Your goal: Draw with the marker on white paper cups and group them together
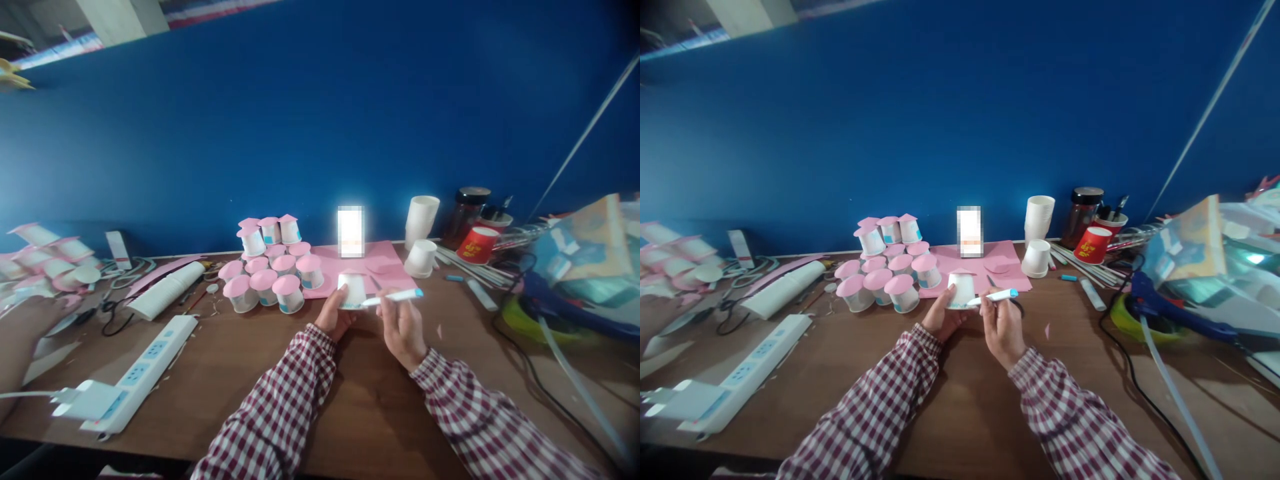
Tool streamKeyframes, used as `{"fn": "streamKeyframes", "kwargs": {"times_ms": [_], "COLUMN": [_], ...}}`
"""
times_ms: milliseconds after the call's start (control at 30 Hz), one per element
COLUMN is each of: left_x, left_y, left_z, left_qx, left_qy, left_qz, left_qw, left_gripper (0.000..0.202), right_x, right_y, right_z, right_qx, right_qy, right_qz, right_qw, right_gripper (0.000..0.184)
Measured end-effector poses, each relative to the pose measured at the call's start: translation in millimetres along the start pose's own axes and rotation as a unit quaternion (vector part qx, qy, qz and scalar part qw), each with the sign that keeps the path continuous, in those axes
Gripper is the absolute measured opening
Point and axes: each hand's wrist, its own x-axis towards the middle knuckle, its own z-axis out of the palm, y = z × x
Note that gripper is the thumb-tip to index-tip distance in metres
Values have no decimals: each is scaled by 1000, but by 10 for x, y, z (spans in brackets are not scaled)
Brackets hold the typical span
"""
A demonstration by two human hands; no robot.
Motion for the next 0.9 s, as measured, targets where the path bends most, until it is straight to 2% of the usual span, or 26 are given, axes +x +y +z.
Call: {"fn": "streamKeyframes", "kwargs": {"times_ms": [367,600,900], "left_x": [-12,0,-41], "left_y": [9,-5,29], "left_z": [5,-7,39], "left_qx": [-10,-16,-22], "left_qy": [18,-1,3], "left_qz": [-10,-2,-15], "left_qw": [1000,1000,1000], "left_gripper": [33,31,31], "right_x": [17,16,7], "right_y": [-3,-26,15], "right_z": [-6,-7,-8], "right_qx": [-18,-11,-12], "right_qy": [-9,-1,6], "right_qz": [1,4,13], "right_qw": [1000,1000,1000], "right_gripper": [20,22,20]}}
